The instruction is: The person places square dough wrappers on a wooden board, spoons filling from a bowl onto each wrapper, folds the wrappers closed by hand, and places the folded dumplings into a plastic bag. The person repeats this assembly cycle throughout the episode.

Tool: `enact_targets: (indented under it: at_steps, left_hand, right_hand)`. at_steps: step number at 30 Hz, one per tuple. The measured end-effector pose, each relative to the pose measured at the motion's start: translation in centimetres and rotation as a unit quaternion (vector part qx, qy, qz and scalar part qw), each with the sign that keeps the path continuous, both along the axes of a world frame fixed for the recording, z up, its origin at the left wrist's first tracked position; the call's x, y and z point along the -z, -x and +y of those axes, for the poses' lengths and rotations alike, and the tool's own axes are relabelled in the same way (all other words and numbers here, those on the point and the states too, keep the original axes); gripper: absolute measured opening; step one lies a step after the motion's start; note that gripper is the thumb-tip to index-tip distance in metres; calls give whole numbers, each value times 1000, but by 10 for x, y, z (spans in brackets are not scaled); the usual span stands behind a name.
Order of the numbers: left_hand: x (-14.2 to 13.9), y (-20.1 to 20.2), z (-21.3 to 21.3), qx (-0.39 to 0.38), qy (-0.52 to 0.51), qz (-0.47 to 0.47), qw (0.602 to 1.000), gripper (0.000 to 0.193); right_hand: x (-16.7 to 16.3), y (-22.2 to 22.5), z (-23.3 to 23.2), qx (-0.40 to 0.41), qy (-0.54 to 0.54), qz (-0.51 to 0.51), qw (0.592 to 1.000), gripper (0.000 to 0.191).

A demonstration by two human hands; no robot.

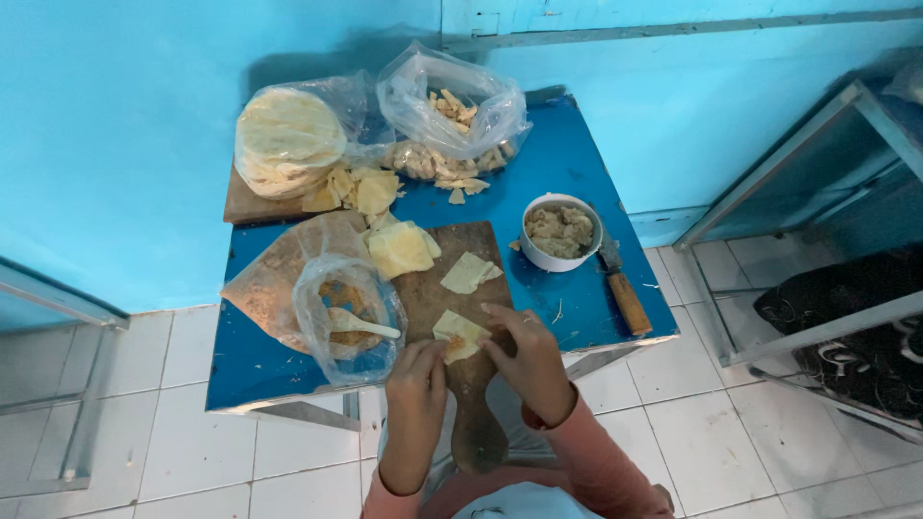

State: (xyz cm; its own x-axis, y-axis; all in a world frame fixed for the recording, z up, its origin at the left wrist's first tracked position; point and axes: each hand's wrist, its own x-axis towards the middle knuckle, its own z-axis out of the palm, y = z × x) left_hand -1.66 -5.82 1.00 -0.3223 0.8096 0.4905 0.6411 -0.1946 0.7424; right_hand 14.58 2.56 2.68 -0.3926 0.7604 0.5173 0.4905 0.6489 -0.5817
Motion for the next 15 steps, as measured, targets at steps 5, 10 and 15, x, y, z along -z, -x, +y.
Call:
enact_targets:
  at_steps: [5, 10, 15]
  left_hand:
    - [-3, -2, 1, 8, 12, -13, 1000, 20]
    - [-3, -2, 3, 17, 20, -9, 1000, 19]
    - [-4, -5, 4, 16, 28, -12, 999, 17]
  right_hand:
    - [14, 12, -9, 40, 24, 48, 998, 53]
    - [16, 16, -6, 47, 61, 79, 994, 56]
    - [13, 12, -5, 38, 48, 55, 997, 61]
